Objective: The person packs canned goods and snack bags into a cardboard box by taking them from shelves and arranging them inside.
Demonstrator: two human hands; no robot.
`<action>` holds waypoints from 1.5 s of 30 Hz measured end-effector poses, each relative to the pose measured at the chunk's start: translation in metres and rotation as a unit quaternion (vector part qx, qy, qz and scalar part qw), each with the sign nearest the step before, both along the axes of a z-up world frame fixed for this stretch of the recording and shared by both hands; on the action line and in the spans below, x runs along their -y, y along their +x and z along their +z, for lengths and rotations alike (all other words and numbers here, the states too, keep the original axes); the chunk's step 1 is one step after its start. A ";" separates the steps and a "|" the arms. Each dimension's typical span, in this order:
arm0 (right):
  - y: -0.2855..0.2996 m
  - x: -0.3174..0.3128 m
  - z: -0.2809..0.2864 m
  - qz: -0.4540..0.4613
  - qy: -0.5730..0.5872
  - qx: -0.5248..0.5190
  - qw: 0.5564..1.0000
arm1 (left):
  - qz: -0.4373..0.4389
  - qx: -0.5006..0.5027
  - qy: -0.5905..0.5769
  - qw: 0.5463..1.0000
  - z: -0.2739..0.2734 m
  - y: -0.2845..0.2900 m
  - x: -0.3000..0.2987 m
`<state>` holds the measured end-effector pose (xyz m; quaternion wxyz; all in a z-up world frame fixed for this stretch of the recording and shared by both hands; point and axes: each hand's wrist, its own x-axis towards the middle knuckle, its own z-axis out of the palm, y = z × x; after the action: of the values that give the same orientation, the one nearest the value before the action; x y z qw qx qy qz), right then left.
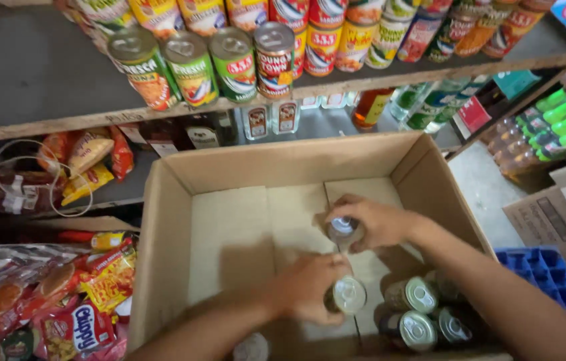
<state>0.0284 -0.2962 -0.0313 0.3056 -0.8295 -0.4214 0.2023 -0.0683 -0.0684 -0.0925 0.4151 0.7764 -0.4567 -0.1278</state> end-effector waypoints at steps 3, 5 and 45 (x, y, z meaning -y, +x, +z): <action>-0.008 -0.010 -0.021 -0.094 -0.065 0.004 0.993 | 0.169 -0.056 0.001 0.984 0.061 0.020 -0.014; -0.008 -0.008 -0.029 -0.098 -0.080 0.038 0.991 | 0.207 -0.066 -0.059 0.974 0.083 0.035 -0.025; 0.032 -0.067 0.045 -0.284 0.289 0.105 0.908 | 0.272 -0.275 -0.410 0.826 0.055 0.089 -0.075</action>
<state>0.0606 -0.2294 0.0136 0.5306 -0.8058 -0.2380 -0.1120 0.0209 0.0066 -0.0374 0.8219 0.5598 -0.1037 -0.0188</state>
